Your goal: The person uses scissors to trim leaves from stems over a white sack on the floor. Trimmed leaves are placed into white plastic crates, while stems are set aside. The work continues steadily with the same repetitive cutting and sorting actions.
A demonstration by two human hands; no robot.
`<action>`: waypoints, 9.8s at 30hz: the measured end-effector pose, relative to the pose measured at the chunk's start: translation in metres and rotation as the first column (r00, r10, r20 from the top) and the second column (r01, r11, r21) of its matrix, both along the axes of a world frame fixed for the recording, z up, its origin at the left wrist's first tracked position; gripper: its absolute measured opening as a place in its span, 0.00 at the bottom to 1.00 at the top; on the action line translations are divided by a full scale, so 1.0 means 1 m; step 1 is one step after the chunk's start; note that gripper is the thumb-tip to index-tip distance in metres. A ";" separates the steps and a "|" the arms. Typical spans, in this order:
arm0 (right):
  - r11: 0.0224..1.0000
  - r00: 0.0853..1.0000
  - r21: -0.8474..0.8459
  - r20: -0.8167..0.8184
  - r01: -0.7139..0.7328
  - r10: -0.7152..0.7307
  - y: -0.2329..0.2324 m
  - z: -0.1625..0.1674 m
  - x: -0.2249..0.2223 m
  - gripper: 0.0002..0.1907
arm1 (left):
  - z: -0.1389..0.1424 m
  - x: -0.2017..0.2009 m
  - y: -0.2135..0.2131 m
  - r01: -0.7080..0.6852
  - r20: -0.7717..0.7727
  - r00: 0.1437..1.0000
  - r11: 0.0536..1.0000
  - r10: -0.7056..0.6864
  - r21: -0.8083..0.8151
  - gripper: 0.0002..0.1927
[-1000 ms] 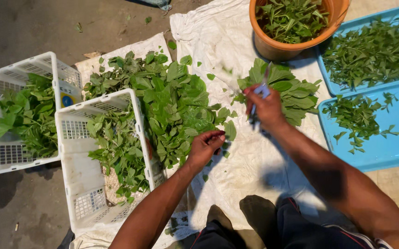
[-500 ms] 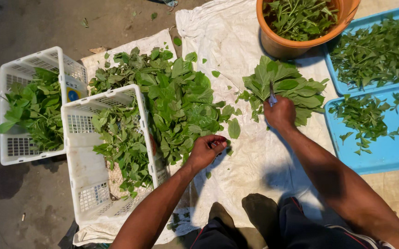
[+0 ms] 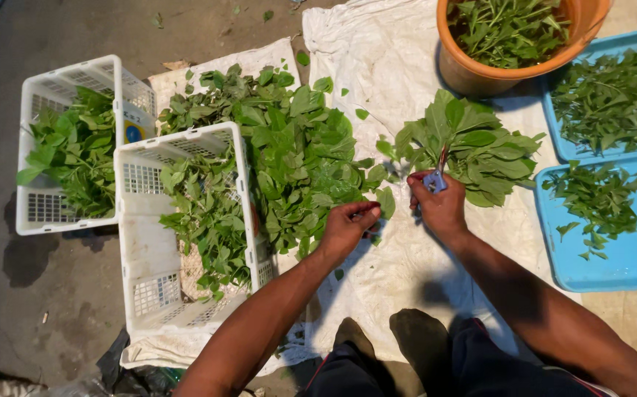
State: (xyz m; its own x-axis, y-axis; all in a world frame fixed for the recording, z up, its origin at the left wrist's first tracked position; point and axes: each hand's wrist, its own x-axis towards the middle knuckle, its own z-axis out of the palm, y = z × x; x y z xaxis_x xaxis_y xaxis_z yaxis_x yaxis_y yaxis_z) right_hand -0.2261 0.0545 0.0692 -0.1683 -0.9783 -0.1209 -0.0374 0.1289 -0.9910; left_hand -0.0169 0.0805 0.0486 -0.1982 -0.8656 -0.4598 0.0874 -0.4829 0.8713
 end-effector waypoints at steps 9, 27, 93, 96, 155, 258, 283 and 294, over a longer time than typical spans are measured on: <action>0.990 0.968 -0.055 0.213 -0.126 0.135 0.026 0.004 0.055 0.07 | 0.024 -0.004 0.000 -0.198 -0.170 0.969 0.975 0.179 -0.103 0.15; 0.790 0.671 -0.261 -0.702 -0.555 0.239 -0.007 0.019 0.046 0.13 | 0.015 0.034 -0.012 -0.267 -0.211 0.940 0.963 0.267 0.027 0.10; 0.855 0.861 0.202 0.299 -0.478 0.411 0.011 -0.043 0.047 0.11 | -0.040 0.055 0.003 -0.054 -0.169 0.983 0.995 0.067 0.082 0.12; 0.921 0.895 0.168 0.349 -0.351 0.278 0.014 -0.046 0.046 0.08 | -0.038 0.028 -0.001 -0.028 -0.154 0.987 0.998 0.036 0.055 0.11; 0.777 0.514 0.405 -0.588 -0.482 0.625 -0.001 0.057 0.025 0.22 | 0.000 0.044 -0.024 -0.238 0.166 0.944 0.937 0.285 -0.254 0.09; 0.483 0.103 0.582 -0.564 -0.654 0.819 -0.032 0.044 0.060 0.20 | 0.004 0.108 -0.007 0.223 0.405 0.914 0.833 0.001 -0.507 0.10; 0.577 0.265 0.386 -0.615 -0.720 0.743 -0.028 0.022 0.066 0.09 | 0.001 0.096 0.000 0.215 0.388 0.919 0.906 -0.063 -0.364 0.10; 0.898 0.873 0.220 0.404 -0.381 0.272 0.005 -0.038 0.062 0.09 | -0.028 0.051 0.001 0.198 -0.052 0.979 0.980 -0.197 0.011 0.15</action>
